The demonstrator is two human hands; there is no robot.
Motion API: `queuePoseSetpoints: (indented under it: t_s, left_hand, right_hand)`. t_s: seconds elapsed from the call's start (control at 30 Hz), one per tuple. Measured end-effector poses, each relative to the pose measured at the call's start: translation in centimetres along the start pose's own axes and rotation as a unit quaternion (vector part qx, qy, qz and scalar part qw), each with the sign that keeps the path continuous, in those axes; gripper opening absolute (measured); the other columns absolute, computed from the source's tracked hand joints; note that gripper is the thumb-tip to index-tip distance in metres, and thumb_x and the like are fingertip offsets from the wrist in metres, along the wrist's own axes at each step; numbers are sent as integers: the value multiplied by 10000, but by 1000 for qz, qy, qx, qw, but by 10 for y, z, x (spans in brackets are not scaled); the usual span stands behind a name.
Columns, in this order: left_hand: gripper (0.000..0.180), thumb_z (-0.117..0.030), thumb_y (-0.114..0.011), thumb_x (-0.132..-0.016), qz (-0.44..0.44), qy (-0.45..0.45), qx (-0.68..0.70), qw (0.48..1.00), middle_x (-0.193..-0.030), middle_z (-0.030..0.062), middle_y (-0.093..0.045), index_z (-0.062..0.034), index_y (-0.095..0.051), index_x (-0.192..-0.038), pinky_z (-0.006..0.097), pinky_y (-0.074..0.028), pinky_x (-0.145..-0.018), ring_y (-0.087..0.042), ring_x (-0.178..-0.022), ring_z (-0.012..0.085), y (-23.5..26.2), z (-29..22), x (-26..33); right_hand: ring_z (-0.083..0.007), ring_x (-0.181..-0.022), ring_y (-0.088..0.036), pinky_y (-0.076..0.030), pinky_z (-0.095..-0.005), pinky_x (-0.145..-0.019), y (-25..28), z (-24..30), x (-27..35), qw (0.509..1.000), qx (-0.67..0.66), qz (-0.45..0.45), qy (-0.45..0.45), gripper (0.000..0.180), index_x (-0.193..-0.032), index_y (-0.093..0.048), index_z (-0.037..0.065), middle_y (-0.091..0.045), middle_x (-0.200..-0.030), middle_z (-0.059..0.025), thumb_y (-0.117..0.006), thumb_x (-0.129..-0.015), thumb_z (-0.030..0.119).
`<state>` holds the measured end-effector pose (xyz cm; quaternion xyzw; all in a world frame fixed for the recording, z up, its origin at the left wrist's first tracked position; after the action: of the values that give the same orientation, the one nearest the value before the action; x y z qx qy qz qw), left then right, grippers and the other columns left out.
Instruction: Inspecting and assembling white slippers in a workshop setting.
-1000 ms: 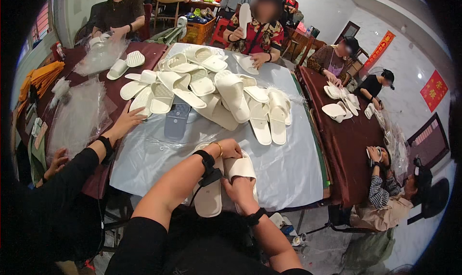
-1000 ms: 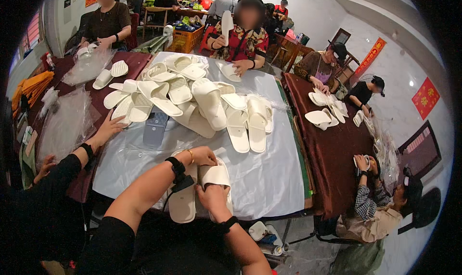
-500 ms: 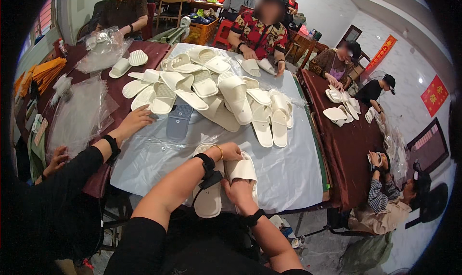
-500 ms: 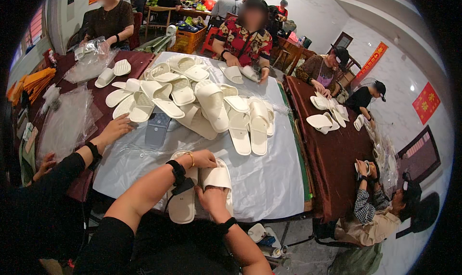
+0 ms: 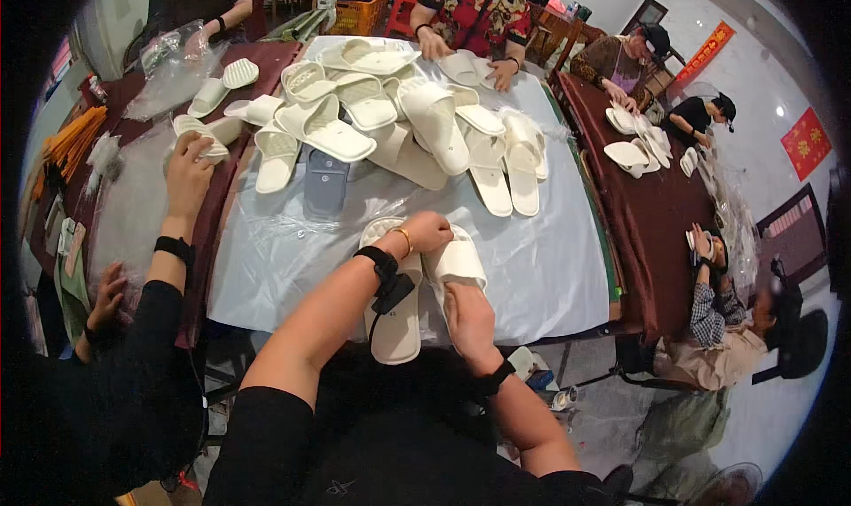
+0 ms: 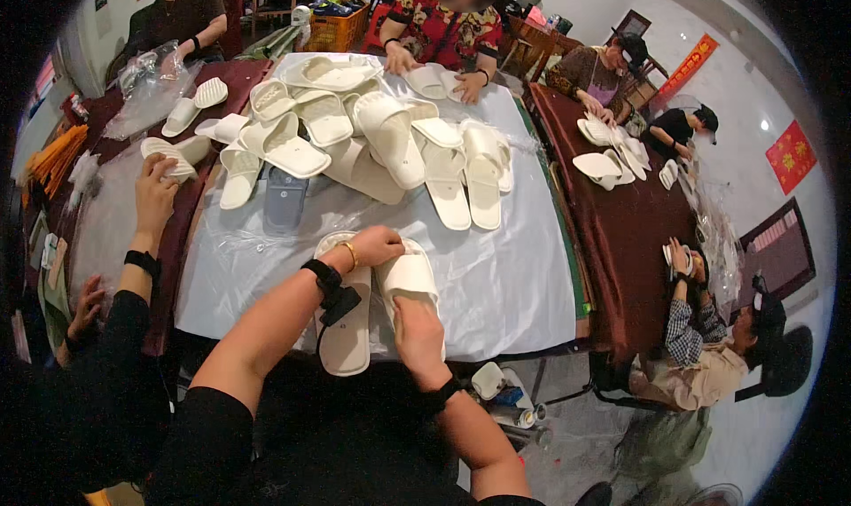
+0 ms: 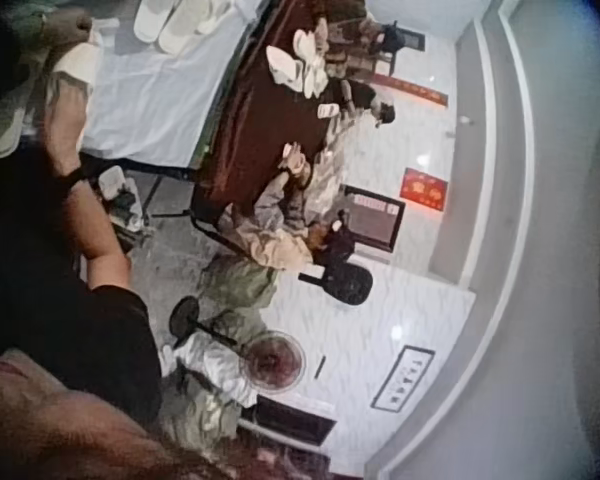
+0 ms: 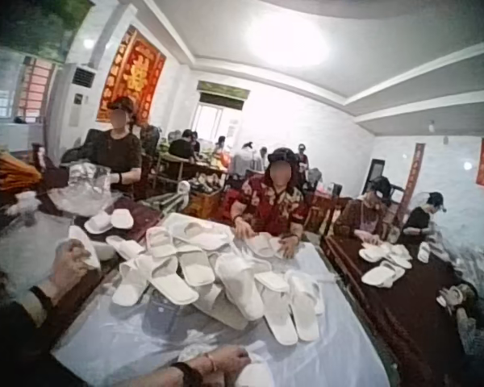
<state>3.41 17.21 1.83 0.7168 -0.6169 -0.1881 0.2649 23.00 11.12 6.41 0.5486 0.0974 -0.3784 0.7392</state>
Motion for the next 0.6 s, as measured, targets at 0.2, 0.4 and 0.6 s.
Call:
queuePoseSetpoints:
  t_s: [0.2,0.4,0.6]
  left_hand:
    - [328,-301,-584,-810,-23,-20,-11,999,-900,204,-670,-14,-689,-928,391,-501,-737,-646,-806,349,4,-6,5]
    - [327,-308,-591,-814,-21,-21,-16,999,-895,197,-673,-20,-690,-933,389,-502,-741,-648,-805,344,6,-11,10]
    - [326,-311,-597,-807,-48,-25,18,998,-884,191,-675,-23,-690,-929,387,-502,-739,-648,-799,341,5,-4,14]
  right_hand:
    - [-161,-543,-555,-443,-299,-530,14,-8,17,946,-226,112,-203,158,-1001,-628,28,-595,-664,-104,-595,-887,133]
    - [-73,-667,-527,-419,-223,-599,26,-9,20,885,-343,102,-298,154,-864,-643,0,-595,-712,-26,-544,-907,109]
    - [-207,-1035,-555,-469,-277,-807,29,-18,1,840,-467,-39,-274,225,-775,-613,-13,-552,-1204,-168,-523,-922,131]
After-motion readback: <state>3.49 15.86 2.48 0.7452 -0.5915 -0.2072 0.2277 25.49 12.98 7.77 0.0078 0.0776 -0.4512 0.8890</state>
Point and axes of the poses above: each hand's wrist, its own x-axis away from the middle knuckle, its own y-axis out of the back of the hand, z = x × y, the point moved 4 cm from there along -x, towards the middle knuckle
